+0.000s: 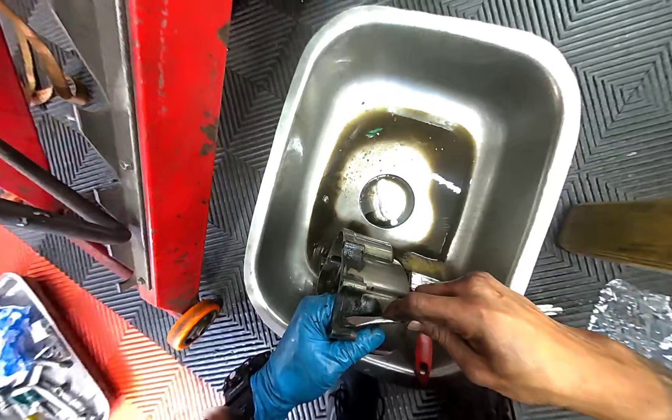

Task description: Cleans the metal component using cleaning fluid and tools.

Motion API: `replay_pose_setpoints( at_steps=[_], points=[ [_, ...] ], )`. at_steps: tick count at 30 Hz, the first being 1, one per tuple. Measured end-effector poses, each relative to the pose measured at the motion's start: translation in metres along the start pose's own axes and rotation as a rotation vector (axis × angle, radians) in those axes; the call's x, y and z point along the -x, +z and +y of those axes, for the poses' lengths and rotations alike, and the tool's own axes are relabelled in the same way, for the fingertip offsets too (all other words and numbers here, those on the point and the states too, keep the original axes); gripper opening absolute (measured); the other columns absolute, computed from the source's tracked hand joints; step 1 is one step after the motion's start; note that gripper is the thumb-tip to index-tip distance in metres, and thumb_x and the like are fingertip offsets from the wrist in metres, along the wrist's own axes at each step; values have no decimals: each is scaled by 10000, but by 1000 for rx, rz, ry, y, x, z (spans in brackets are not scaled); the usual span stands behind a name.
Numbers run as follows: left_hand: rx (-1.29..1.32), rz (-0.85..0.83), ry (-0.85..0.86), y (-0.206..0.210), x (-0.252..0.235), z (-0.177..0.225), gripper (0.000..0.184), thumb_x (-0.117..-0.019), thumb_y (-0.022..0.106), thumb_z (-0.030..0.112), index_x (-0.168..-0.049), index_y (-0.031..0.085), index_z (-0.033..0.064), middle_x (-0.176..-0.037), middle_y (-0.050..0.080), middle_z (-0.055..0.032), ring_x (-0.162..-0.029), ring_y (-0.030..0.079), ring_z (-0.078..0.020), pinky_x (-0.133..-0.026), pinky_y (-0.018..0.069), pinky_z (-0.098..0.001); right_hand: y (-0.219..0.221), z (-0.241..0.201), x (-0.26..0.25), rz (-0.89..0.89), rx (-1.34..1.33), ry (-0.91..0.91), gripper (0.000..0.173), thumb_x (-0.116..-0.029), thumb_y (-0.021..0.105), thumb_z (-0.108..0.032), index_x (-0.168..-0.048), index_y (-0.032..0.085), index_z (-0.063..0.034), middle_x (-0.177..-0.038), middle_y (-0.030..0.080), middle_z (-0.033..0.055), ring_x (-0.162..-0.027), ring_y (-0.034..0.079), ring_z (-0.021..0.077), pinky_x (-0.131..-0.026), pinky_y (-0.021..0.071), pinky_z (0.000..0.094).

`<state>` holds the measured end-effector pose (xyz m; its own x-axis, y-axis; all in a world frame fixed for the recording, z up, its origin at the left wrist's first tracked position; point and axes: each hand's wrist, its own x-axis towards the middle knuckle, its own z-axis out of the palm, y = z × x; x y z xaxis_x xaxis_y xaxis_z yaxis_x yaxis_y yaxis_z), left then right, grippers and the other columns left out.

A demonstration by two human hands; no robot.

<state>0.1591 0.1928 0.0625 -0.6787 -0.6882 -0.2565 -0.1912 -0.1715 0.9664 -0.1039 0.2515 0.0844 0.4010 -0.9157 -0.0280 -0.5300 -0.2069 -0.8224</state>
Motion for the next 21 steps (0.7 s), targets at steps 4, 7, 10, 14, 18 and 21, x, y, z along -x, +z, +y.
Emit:
replay_pose_setpoints(
  at_steps=[4,7,10,14,18,21],
  points=[
    [1,-4,-3,-1,3,-2,157,-911,775,136,-1047,738,67,-982,763,-10,-919,732,-94,-844,630,-277,1,-3,0,-14,-2,9,256,-1067,479,-293,-1136,719,-232,-803,660,-99,-666,608,15,-556,499,242],
    [10,-1,14,0,1,-2,158,-913,771,126,-1053,732,62,-987,762,-15,-920,733,-99,-844,633,-284,-2,-3,-2,-24,-15,15,247,-1070,480,-291,-1120,714,-227,-806,657,-97,-682,610,18,-576,506,245],
    [1,-3,3,-3,1,-1,162,-911,776,138,-1053,737,70,-979,761,-4,-910,729,-84,-831,628,-267,-2,1,0,-25,-14,21,247,-1065,488,-301,-1107,721,-230,-807,666,-113,-679,611,-2,-575,510,228],
    [23,-41,3,1,1,-2,154,-917,770,127,-1048,735,56,-975,761,-16,-905,732,-98,-837,632,-286,-3,-5,-7,-52,-56,13,236,-1064,499,-283,-1130,719,-228,-842,682,-113,-719,625,-2,-620,528,230],
    [22,-10,2,-3,1,0,165,-914,771,129,-1058,731,60,-984,763,-14,-911,734,-98,-837,633,-280,-4,2,-5,-14,20,4,210,-1043,521,-287,-1055,726,-248,-783,637,-141,-666,584,-25,-567,491,204],
    [50,19,-9,-2,-1,2,161,-909,772,113,-1054,727,60,-974,765,-22,-898,740,-112,-830,638,-287,-1,2,-9,115,135,-64,225,-1007,537,-223,-1077,749,-240,-761,587,-94,-614,550,31,-503,442,243]
  ],
)
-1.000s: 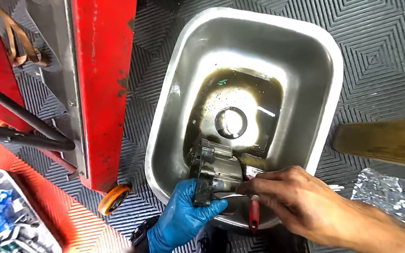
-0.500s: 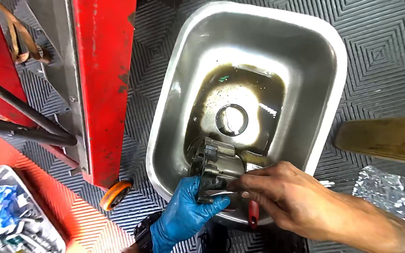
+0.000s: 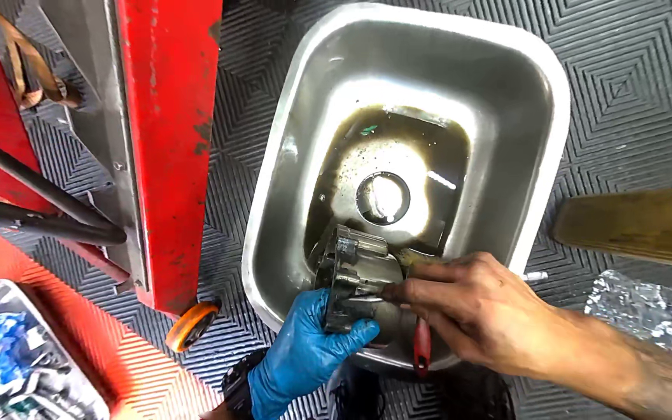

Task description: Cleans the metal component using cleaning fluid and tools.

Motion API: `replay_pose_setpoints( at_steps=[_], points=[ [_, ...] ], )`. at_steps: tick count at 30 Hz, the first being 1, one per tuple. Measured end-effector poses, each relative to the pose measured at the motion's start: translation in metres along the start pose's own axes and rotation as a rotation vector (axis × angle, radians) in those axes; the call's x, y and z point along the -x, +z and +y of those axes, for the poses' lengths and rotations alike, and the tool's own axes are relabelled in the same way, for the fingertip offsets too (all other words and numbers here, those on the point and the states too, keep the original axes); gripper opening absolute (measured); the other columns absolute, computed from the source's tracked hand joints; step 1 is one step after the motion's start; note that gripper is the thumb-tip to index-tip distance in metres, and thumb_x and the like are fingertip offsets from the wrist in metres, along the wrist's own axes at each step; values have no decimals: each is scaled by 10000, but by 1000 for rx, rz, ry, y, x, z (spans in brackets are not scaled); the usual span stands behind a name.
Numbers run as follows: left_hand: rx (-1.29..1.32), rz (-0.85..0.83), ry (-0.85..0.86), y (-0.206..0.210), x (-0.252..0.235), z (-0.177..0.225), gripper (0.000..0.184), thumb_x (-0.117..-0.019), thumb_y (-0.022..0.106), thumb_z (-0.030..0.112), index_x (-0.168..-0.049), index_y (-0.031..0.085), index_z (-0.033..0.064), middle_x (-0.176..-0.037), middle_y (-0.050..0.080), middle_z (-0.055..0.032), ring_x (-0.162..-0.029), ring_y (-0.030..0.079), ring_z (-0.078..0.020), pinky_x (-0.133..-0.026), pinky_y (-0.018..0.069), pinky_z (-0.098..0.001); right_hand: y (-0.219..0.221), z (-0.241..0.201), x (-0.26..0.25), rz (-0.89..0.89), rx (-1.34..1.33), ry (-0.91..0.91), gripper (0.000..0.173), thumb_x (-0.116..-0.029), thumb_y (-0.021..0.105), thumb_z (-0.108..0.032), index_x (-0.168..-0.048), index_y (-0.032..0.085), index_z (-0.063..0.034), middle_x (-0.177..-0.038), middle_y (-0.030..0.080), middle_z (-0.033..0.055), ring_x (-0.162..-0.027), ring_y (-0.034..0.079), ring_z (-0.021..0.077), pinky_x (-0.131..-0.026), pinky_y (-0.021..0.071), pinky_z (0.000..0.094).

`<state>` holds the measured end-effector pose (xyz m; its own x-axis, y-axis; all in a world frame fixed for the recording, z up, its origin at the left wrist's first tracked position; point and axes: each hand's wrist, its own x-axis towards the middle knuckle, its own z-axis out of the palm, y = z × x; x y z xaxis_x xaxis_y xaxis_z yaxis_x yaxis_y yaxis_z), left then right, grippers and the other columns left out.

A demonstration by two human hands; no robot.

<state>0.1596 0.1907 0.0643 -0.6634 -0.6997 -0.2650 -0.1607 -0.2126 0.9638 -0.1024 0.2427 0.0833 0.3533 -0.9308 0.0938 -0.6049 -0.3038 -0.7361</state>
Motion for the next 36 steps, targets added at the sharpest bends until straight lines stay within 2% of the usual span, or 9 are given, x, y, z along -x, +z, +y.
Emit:
replay_pose_setpoints(
  at_steps=[3,6,8,11,14,17,24,27,36],
  points=[
    [5,28,-12,0,-2,2,141,-909,772,118,-1032,735,63,-956,766,-22,-872,740,-109,-812,639,-280,9,-1,3,84,37,-9,258,-984,547,-194,-1127,759,-231,-786,602,-63,-631,563,62,-512,448,262],
    [14,29,-14,0,-3,1,156,-913,769,121,-1051,726,61,-970,766,-23,-889,741,-113,-826,639,-286,17,-2,5,88,-35,26,225,-1018,542,-213,-1127,738,-220,-787,613,-65,-633,573,52,-519,467,256],
    [28,61,-42,1,-4,3,155,-907,776,130,-1040,732,63,-952,764,-32,-866,741,-123,-810,640,-290,19,-2,1,128,-1,41,242,-992,553,-201,-1118,759,-216,-771,600,-63,-605,557,63,-487,440,269],
    [23,64,-32,1,-7,4,172,-906,777,126,-1058,731,61,-974,767,-30,-893,743,-121,-834,638,-295,20,-5,0,130,34,-15,256,-992,557,-181,-1166,740,-217,-815,633,-26,-656,600,95,-521,481,287],
    [34,80,-60,2,-5,6,154,-902,775,120,-1039,735,63,-960,765,-34,-884,740,-120,-825,635,-291,18,-2,-4,206,128,-37,282,-946,572,-139,-1137,772,-189,-811,638,-4,-686,608,132,-545,484,310],
    [58,70,-47,1,-6,5,171,-901,777,100,-1057,731,47,-974,767,-42,-898,742,-125,-841,636,-299,21,-5,-3,181,99,-53,245,-984,568,-165,-1139,753,-200,-848,661,-9,-723,631,119,-573,508,295],
    [57,70,-34,1,-6,5,170,-900,776,101,-1054,729,45,-964,766,-41,-879,741,-123,-825,637,-300,22,-4,-8,175,91,-66,246,-982,567,-164,-1140,751,-207,-857,658,-7,-741,634,127,-584,511,302],
    [56,93,-66,2,-5,7,163,-896,779,113,-1042,738,52,-963,769,-42,-891,744,-128,-836,635,-300,20,-3,-11,219,112,-39,244,-948,582,-136,-1091,774,-181,-835,653,-8,-740,628,131,-593,509,310],
    [56,97,-59,1,-8,7,184,-895,783,114,-1059,732,47,-975,769,-52,-896,747,-141,-842,639,-316,26,-10,-10,189,111,-35,219,-982,566,-160,-1103,748,-185,-855,653,9,-746,634,150,-582,514,314]
  ],
)
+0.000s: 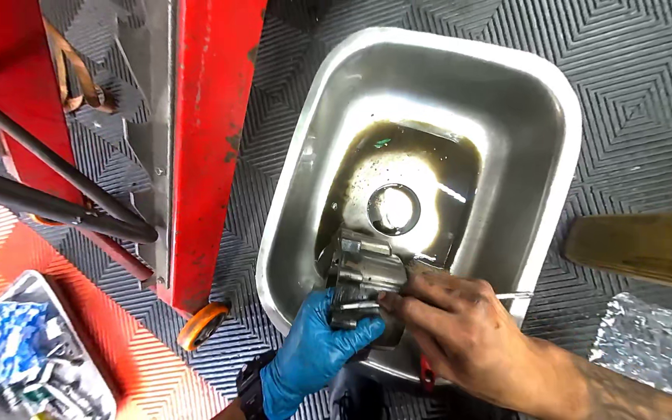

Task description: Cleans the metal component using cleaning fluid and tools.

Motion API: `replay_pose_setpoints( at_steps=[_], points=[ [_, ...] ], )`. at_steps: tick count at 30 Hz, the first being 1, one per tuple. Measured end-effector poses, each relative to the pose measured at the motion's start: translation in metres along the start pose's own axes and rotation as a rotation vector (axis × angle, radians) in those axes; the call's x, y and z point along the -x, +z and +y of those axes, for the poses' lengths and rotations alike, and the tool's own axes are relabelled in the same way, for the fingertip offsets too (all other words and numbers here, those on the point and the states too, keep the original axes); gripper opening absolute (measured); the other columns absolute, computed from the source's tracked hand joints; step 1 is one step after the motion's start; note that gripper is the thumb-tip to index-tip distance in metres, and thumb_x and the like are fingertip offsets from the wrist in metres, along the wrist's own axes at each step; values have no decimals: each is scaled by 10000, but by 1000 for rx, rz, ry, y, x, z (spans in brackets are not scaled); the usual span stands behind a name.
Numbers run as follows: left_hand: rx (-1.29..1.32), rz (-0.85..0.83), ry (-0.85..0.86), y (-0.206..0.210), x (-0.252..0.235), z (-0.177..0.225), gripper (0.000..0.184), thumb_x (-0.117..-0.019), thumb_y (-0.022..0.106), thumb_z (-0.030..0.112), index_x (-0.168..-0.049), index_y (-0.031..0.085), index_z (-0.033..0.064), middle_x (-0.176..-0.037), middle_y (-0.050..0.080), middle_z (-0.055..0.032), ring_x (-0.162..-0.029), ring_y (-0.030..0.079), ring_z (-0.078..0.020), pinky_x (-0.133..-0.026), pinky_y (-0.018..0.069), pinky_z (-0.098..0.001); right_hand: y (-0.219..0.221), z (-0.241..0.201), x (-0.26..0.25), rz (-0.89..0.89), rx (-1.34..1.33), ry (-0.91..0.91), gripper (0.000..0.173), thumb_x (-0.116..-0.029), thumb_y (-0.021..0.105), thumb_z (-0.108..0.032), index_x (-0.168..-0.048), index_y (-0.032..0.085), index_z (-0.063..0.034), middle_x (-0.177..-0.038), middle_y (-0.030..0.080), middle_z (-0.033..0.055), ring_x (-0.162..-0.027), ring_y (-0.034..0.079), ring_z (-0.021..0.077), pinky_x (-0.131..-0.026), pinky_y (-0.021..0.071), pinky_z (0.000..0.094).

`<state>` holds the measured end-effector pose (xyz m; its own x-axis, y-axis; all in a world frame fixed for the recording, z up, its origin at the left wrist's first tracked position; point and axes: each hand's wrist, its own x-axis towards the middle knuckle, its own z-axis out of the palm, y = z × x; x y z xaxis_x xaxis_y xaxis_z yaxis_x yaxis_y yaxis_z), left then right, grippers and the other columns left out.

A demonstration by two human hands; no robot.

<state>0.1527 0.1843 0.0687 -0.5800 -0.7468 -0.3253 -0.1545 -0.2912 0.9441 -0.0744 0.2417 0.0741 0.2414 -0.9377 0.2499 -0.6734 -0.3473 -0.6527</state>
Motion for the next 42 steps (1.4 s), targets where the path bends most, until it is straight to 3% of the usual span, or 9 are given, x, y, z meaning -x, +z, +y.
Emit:
replay_pose_setpoints(
  at_steps=[3,7,16,19,24,27,30,34,42],
  points=[
    [3,9,-38,-1,3,1,159,-893,780,117,-1036,747,56,-958,771,-56,-886,748,-145,-829,641,-321,-4,5,-2,16,20,15,243,-942,580,-142,-1089,771,-173,-842,658,6,-734,638,147,-581,523,318],
    [6,-5,3,-3,4,-1,164,-905,771,111,-1051,736,45,-978,767,-56,-907,743,-144,-847,634,-317,-9,5,5,-59,-59,39,195,-1001,564,-202,-1071,745,-185,-799,621,-35,-685,607,91,-560,504,277],
    [0,19,-3,0,4,-1,158,-893,783,117,-1031,739,55,-957,768,-50,-887,746,-138,-830,638,-307,-17,6,12,-83,-59,139,196,-1012,546,-254,-1015,735,-204,-766,607,-66,-609,577,65,-489,470,275],
    [2,21,10,0,3,-1,190,-888,791,113,-1056,730,52,-977,768,-48,-909,745,-140,-850,637,-310,-18,9,16,-104,-101,139,202,-1026,545,-249,-1055,736,-191,-792,629,-49,-640,599,75,-524,499,285],
    [30,45,1,1,5,-1,246,-833,831,71,-1055,726,45,-985,771,-52,-918,751,-148,-857,642,-317,-24,15,24,-154,-110,134,228,-1038,529,-284,-1060,738,-196,-779,621,-55,-624,589,72,-509,485,284],
    [51,53,-29,1,6,-1,318,-792,858,45,-1076,717,23,-997,770,-87,-921,758,-189,-860,649,-347,-28,17,21,-119,-32,147,210,-1008,525,-282,-958,717,-213,-739,581,-85,-589,552,44,-479,453,260],
    [15,64,-25,1,4,-1,351,-766,880,61,-1076,716,32,-993,770,-76,-914,757,-180,-851,650,-335,-30,11,19,-192,-60,126,232,-1039,515,-306,-1016,728,-217,-761,598,-69,-602,572,65,-485,460,281],
    [20,83,-52,0,5,0,343,-780,872,66,-1085,719,29,-998,768,-96,-919,757,-198,-852,650,-349,-33,10,16,-181,27,140,232,-1024,515,-330,-956,721,-248,-732,567,-105,-580,541,34,-466,420,252],
    [18,48,-50,7,2,2,288,-807,845,52,-1067,726,20,-987,773,-101,-911,761,-201,-853,653,-358,-30,-5,4,-148,86,151,198,-990,534,-286,-945,720,-236,-710,569,-89,-551,541,62,-442,413,275]
  ],
)
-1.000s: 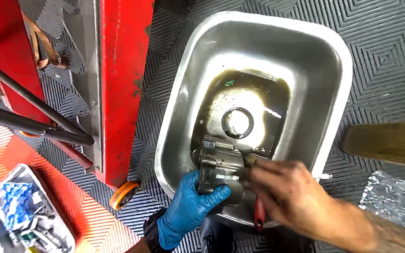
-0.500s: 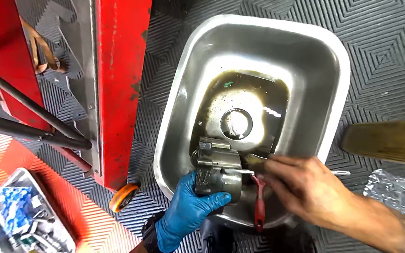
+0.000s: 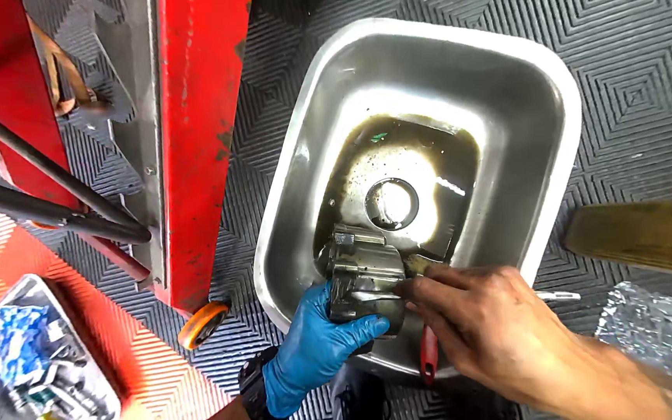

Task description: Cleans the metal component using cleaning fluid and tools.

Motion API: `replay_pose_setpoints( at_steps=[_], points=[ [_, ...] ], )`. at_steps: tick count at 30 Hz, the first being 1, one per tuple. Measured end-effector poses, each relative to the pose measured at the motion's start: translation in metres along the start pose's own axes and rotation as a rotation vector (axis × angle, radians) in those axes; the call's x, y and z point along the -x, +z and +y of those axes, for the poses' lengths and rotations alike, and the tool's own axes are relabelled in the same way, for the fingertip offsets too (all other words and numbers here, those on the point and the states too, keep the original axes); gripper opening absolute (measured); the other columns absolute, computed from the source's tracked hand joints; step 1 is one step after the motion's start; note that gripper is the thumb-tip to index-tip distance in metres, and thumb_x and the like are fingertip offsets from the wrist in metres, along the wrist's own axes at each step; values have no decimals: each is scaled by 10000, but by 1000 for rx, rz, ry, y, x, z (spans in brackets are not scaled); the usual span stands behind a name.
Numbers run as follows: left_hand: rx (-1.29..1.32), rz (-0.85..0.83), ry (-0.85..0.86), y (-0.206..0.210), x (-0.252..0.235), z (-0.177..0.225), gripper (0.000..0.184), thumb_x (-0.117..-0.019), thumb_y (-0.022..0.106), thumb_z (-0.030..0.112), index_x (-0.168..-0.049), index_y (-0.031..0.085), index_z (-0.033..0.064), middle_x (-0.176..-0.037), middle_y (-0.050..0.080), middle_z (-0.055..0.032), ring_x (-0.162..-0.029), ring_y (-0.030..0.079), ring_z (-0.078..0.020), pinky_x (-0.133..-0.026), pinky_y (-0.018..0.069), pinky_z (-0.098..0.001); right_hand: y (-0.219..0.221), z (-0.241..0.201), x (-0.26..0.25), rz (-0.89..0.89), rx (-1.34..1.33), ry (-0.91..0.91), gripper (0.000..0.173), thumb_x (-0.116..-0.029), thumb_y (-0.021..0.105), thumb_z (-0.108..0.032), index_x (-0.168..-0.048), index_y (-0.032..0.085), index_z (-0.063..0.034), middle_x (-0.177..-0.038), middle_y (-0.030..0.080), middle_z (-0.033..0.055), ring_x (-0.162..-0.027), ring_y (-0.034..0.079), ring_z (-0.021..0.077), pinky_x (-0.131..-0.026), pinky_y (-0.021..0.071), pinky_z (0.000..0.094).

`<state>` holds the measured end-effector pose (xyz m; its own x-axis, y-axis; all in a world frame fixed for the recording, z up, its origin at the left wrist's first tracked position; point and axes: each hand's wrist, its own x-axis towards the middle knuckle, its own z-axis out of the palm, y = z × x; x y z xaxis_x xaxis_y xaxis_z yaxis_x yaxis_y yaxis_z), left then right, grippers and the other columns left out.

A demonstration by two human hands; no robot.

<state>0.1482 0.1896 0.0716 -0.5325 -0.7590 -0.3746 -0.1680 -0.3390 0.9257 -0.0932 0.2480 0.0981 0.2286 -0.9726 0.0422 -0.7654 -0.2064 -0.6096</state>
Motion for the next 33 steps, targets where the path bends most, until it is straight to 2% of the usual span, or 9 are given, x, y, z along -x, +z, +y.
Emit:
replay_pose_setpoints(
  at_steps=[4,7,11,15,19,22,27,31,33],
  points=[
    [10,20,2,-1,0,0,280,-801,847,45,-1051,727,13,-973,772,-105,-897,761,-201,-841,653,-349,-13,13,6,-30,46,14,215,-993,511,-310,-896,692,-249,-707,561,-111,-550,528,42,-446,400,272],
    [1,26,-15,1,0,-1,273,-810,844,71,-1056,734,30,-972,773,-99,-896,760,-201,-837,654,-351,-8,5,3,-48,-7,10,202,-1003,533,-303,-912,701,-237,-698,556,-96,-547,530,55,-444,417,275],
    [-17,60,5,0,0,-1,301,-799,857,80,-1064,724,30,-975,771,-87,-898,759,-190,-838,656,-343,-9,17,7,-64,-18,46,210,-1012,523,-343,-905,688,-268,-709,564,-132,-579,540,18,-477,428,256],
    [-12,67,-8,6,0,-1,285,-795,855,76,-1049,735,30,-964,773,-98,-885,761,-201,-827,657,-348,-3,7,3,-40,-36,43,205,-1014,536,-324,-928,704,-243,-700,564,-108,-566,538,35,-468,429,263],
    [-47,31,20,4,0,-1,279,-805,854,89,-1045,726,31,-970,776,-60,-902,759,-160,-846,653,-324,0,15,4,-4,-33,59,226,-1021,521,-345,-915,698,-252,-730,585,-112,-585,558,33,-473,440,269],
    [-25,13,12,8,0,-2,279,-814,847,79,-1060,729,19,-985,775,-73,-916,758,-171,-862,650,-339,7,3,-5,10,-66,39,215,-1021,537,-326,-965,722,-231,-744,617,-85,-597,586,60,-484,469,292],
    [-28,27,42,5,0,-3,298,-808,852,83,-1064,717,14,-988,775,-68,-916,759,-162,-859,651,-329,9,7,-7,41,-22,46,234,-1025,522,-338,-951,720,-237,-725,587,-91,-577,563,55,-462,439,278],
    [-15,13,48,7,-1,-3,302,-807,851,74,-1071,720,10,-999,775,-71,-928,758,-166,-867,649,-332,7,6,-12,140,103,-26,191,-980,565,-257,-966,750,-209,-800,658,-39,-677,628,112,-537,490,301],
    [-13,13,52,5,-1,-2,308,-807,851,69,-1077,716,8,-1006,775,-68,-937,758,-165,-876,649,-335,7,5,-8,137,104,-12,196,-995,558,-271,-970,744,-212,-788,647,-41,-654,618,108,-520,481,301]
  ],
)
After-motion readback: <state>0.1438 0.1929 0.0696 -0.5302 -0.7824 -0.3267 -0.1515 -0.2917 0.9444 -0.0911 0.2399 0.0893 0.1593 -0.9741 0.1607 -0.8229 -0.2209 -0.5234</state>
